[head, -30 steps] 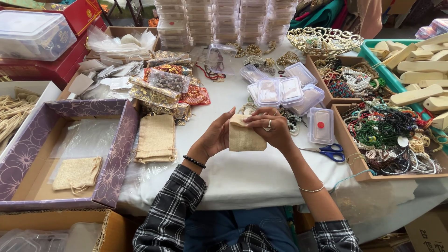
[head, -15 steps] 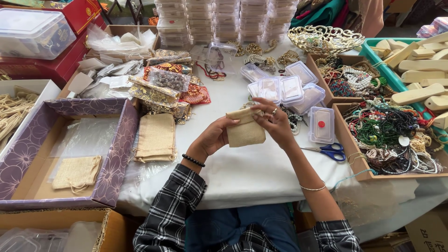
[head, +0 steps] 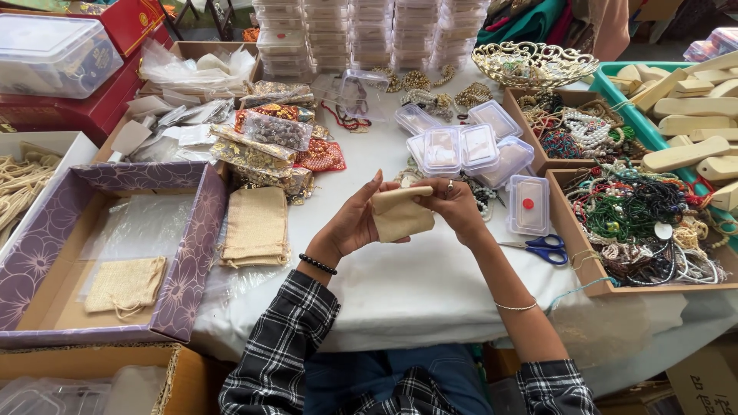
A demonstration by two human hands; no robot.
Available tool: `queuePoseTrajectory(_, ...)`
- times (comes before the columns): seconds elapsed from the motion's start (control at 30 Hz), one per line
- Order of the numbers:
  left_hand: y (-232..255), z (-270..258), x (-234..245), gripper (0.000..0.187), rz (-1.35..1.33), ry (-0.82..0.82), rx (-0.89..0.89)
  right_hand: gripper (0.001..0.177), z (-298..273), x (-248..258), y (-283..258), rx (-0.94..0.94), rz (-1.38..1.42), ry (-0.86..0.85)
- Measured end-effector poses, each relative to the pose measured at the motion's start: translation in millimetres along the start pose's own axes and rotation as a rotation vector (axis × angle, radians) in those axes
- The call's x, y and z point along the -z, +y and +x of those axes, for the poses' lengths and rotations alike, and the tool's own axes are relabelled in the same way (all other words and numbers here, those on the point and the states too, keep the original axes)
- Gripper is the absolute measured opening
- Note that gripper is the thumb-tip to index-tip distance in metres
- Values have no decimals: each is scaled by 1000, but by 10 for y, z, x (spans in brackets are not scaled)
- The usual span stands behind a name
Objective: The person sorts through various necklaces and jewelry pieces on a table. They place selected items into small beige drawstring bags and clear plastic containers, then stack the containers. The person also handles a pair of scissors and organizes the items into piles.
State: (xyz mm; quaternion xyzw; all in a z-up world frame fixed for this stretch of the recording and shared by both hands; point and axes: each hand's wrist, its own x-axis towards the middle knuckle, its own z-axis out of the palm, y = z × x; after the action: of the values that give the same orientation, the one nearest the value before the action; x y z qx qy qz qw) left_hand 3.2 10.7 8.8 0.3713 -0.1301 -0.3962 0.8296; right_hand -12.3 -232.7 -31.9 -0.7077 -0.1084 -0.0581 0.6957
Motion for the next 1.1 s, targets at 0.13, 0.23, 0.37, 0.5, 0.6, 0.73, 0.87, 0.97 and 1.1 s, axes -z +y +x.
queuePoseTrajectory(0.13,-6,9,56,66,2,5,20,25,13,33,39,-47,96,-28)
queuePoseTrajectory(0.23,-58,70,152,64,100,-6,-60,25,17,63,68,18,100,-77)
queuePoseTrajectory(0.37,-92,127,203,70,188,33,-50,27,23,53,74,60,45,-96)
queuePoseTrajectory(0.5,-74,90,173,73,315,63,-133,28,-25,9,-136,-18,188,-21)
queuePoseTrajectory(0.6,-112,125,225,69,415,26,-204,34,-94,-160,-510,-184,298,-14)
queuePoseTrajectory(0.73,-126,115,195,58,695,90,-238,41,30,-56,39,-184,-40,-31)
queuePoseTrajectory(0.87,-249,383,437,29,1441,317,-795,39,93,71,485,-187,-211,-31)
queuePoseTrajectory(0.97,-207,703,630,27,1640,319,-865,40,92,72,448,-225,-153,20)
queuePoseTrajectory(1.1,82,1060,865,34,2091,433,-766,40,81,-42,396,-269,-81,1)
